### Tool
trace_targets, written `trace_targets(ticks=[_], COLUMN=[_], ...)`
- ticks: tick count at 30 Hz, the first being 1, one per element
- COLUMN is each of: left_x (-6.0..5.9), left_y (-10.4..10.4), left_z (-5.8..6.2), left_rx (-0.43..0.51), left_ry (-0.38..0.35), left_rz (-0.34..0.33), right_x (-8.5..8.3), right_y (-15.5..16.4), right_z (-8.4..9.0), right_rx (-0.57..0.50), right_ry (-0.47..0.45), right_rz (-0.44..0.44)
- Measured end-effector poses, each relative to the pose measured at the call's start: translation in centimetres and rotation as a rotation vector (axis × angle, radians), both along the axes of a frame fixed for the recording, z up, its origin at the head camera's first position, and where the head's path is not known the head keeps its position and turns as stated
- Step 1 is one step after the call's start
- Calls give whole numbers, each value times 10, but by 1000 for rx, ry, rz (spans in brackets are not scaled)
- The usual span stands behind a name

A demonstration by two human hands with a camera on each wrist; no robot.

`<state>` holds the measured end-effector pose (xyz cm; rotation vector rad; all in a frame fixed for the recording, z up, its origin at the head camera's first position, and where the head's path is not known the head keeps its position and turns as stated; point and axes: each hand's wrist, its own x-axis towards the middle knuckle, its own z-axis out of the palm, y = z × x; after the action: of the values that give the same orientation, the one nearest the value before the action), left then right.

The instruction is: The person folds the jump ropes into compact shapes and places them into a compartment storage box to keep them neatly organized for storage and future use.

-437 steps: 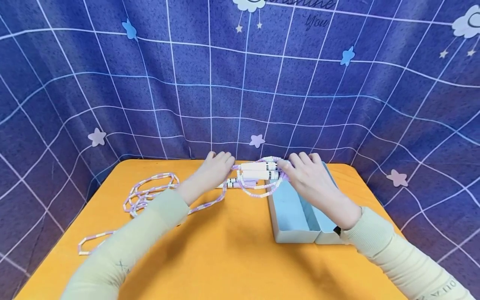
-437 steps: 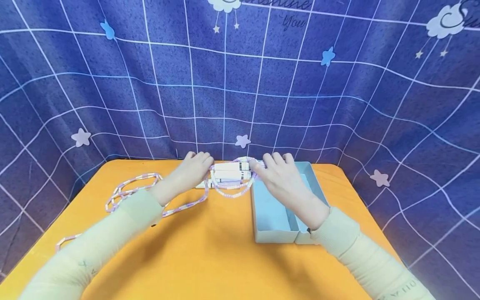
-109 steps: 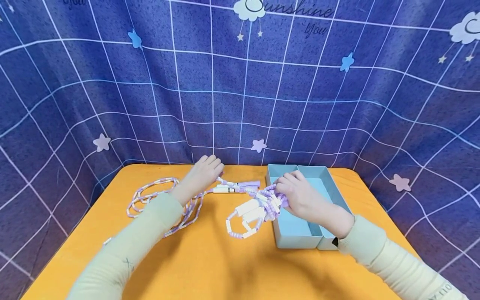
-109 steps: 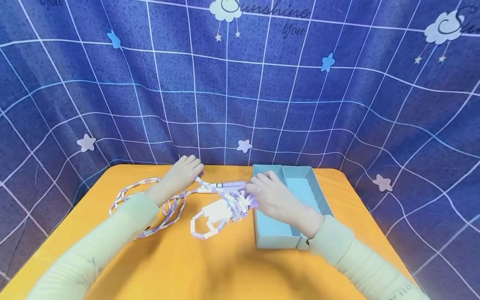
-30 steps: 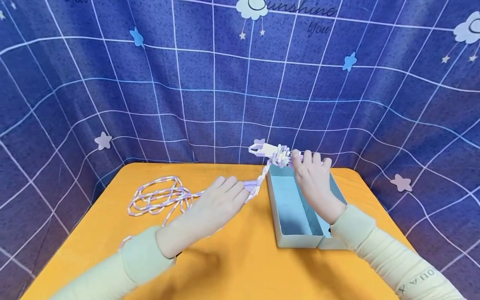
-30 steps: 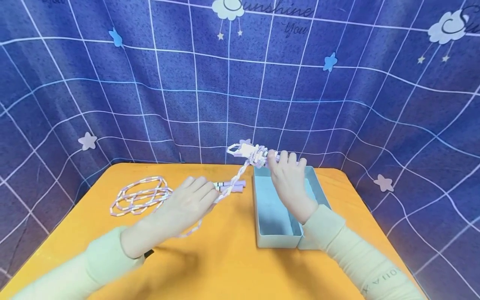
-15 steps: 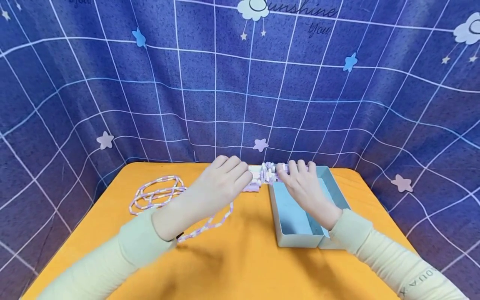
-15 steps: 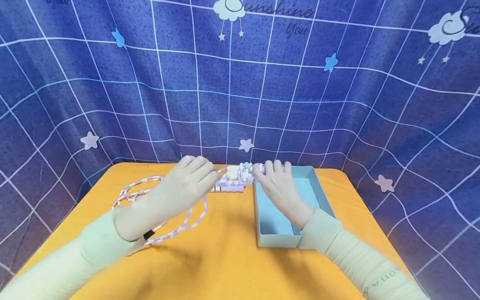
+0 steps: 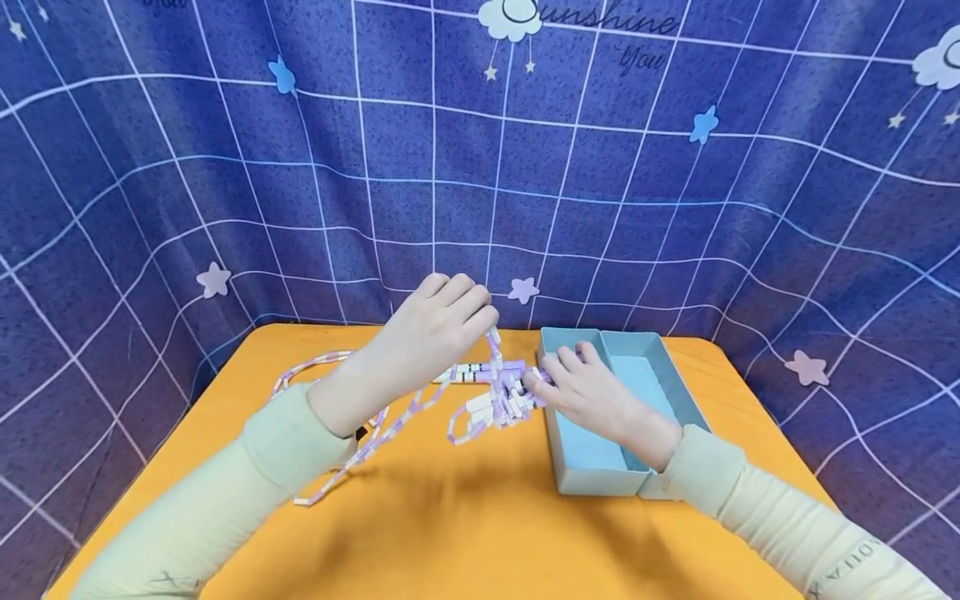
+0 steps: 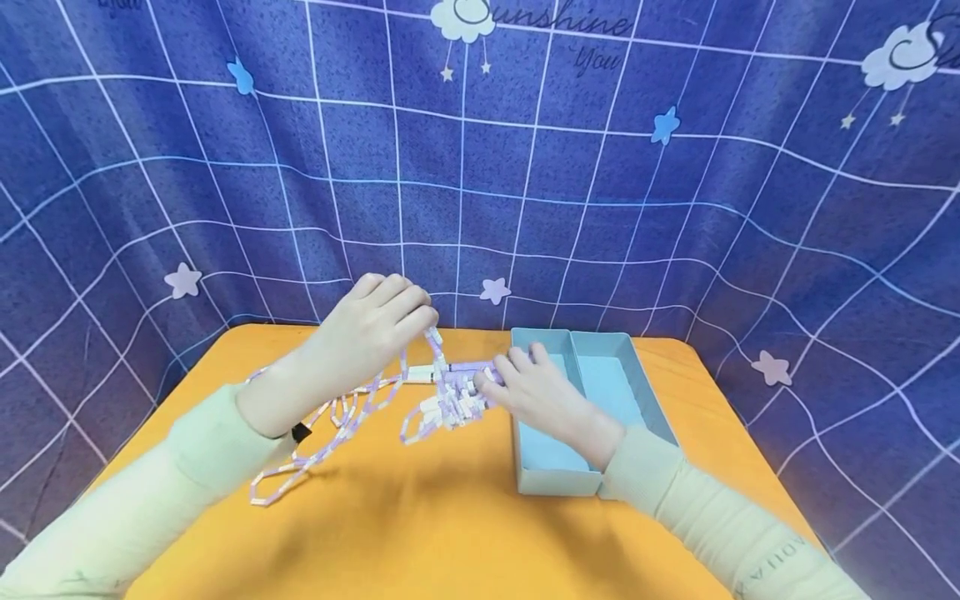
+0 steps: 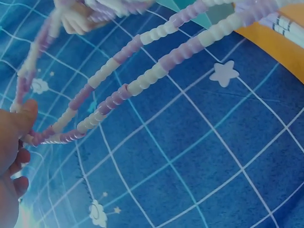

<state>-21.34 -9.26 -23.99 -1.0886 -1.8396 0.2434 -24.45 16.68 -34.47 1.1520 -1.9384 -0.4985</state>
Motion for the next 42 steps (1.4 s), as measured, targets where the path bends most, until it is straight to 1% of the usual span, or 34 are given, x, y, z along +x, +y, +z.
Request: trace_targets(ticks=[5, 8, 10, 13, 16, 19, 21, 26, 30, 34, 36, 39, 42], left_x=[-11, -20, -27, -39, -49, -56, -59, -70, -78, -86, -93, -101, -105], left_y=[-1, -1, -2, -5, -8, -10, -11, -16, -20, -27, -31, -37, -40], left_z=[-2, -5, -7, -12, -15, -19, -20, -26, -30, -34, -36, -40, -44], left_rx=[-8, -31, -60, -114, -156, -186, -210, -236, -247, -270, -261, -221, -186], left_ry=[-36, -32, -1, 76, 149, 189, 202, 177, 159, 147, 136, 114, 104], left_rz=[-21, -34, -43, -61, -95, -128, -135, -126, -130, -117, -112, -120, -124], right_x=[4, 6, 6, 7, 8, 10, 10, 12, 12, 11, 12, 13, 13], right_y=[-3, -5, -7, -9, -11, -10, -10, -10, -10, -8, -8, -8, -8], right_z=[-1, 0, 0, 0, 1, 3, 5, 6, 6, 6, 7, 8, 8], right_rx=[29, 17, 0, -36, -63, -76, -75, -71, -84, -91, -89, -89, -105], right_ry=[9, -3, -12, -28, -38, -52, -58, -75, -90, -95, -90, -91, -119], right_rz=[94, 149, 198, 270, 312, 344, 367, 415, 427, 442, 454, 458, 448])
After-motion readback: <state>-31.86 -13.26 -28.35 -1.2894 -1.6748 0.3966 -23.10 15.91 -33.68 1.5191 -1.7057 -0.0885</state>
